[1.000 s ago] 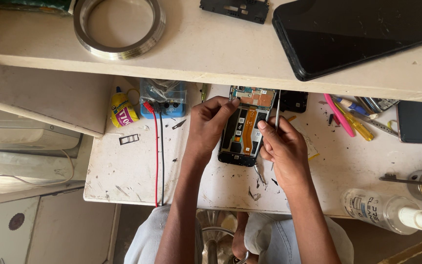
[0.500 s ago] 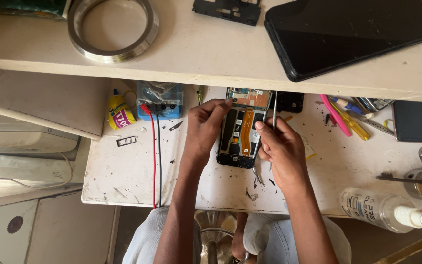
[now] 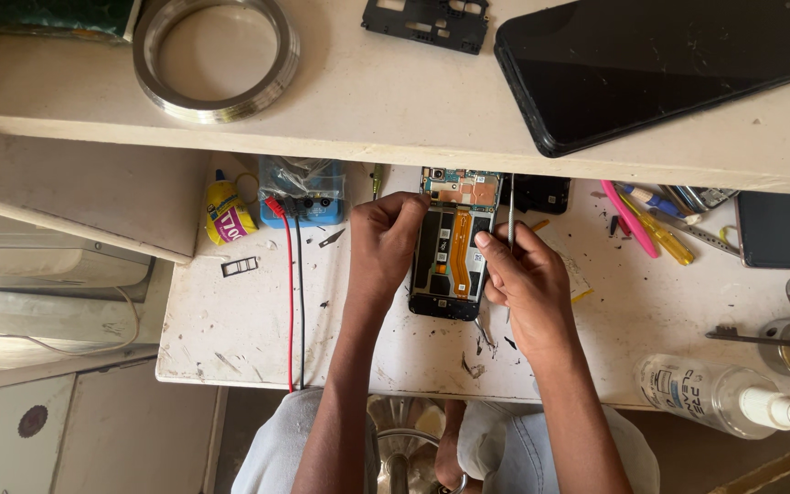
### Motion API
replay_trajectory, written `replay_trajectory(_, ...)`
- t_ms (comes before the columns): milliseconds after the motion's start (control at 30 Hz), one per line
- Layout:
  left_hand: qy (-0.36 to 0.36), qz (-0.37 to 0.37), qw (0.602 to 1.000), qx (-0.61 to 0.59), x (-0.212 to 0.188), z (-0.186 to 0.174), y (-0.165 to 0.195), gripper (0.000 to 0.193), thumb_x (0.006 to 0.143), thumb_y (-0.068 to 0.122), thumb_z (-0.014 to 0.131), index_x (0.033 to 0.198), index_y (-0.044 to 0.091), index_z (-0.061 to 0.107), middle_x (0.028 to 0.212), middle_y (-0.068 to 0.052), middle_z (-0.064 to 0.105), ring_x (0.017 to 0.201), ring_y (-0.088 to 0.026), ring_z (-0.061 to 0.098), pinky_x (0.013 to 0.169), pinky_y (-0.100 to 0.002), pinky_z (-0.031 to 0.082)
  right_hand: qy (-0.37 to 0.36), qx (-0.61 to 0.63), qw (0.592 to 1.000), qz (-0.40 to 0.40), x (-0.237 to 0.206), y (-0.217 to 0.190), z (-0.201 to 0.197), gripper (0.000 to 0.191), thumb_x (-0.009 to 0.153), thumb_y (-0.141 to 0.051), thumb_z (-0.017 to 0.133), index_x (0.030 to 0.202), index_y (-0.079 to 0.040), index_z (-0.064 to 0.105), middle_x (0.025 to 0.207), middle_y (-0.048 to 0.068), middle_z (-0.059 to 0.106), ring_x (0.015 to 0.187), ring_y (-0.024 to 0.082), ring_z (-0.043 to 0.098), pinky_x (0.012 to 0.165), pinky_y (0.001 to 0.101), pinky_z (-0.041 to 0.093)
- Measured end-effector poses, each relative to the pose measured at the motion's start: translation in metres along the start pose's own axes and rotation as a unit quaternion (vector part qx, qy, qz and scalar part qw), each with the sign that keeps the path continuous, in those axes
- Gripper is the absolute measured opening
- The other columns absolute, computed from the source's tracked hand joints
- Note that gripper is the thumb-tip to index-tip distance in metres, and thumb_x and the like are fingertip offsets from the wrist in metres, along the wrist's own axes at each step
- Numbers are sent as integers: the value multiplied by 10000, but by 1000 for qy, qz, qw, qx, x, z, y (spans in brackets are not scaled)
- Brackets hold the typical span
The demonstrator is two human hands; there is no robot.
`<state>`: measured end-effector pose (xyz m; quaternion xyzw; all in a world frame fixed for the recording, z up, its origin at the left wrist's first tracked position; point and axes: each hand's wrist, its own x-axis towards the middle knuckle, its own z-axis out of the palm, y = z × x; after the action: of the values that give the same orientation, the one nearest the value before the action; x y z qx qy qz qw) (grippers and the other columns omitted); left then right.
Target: The person repairs a disassembled smartphone at a workbench. They use a metal spudger to pry and lift the battery from the phone body, then use their fingers to lift the motherboard, reposition the frame, and press and adjust internal components and connectors while working on the opened device.
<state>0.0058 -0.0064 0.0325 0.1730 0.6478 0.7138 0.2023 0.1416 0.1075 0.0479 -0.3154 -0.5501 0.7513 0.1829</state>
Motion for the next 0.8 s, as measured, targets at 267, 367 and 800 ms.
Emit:
replay_trajectory(267, 1, -67, 997, -36, 0, 1, 0, 280, 976, 184, 603, 914, -16, 789, 626, 37, 596, 563, -31, 445, 503, -242, 343, 10, 15, 1000, 25, 0, 0, 0, 138, 960, -131, 710, 882, -56, 625, 686, -59, 462, 575, 24, 387, 459, 229, 263)
replay_trajectory(367, -44, -88, 990, -105, -1, -3, 4, 288, 1008, 193, 571, 939, -19, 753, 707, 1, 644, 617, -58, 515, 581, -233, 413, 7, 51, 998, 36, 1, 2, -1, 126, 960, -143, 706, 898, -73, 622, 687, -67, 460, 569, 23, 380, 456, 228, 257)
replay_trajectory(800, -158, -107, 968, -165, -1, -3, 9, 162, 973, 82, 634, 1083, -8, 714, 938, -56, 747, 804, -95, 657, 735, -261, 539, -6, 86, 995, 43, 0, 1, 4, 153, 970, -150, 706, 880, -76, 607, 641, -63, 426, 538, 27, 346, 452, 232, 244)
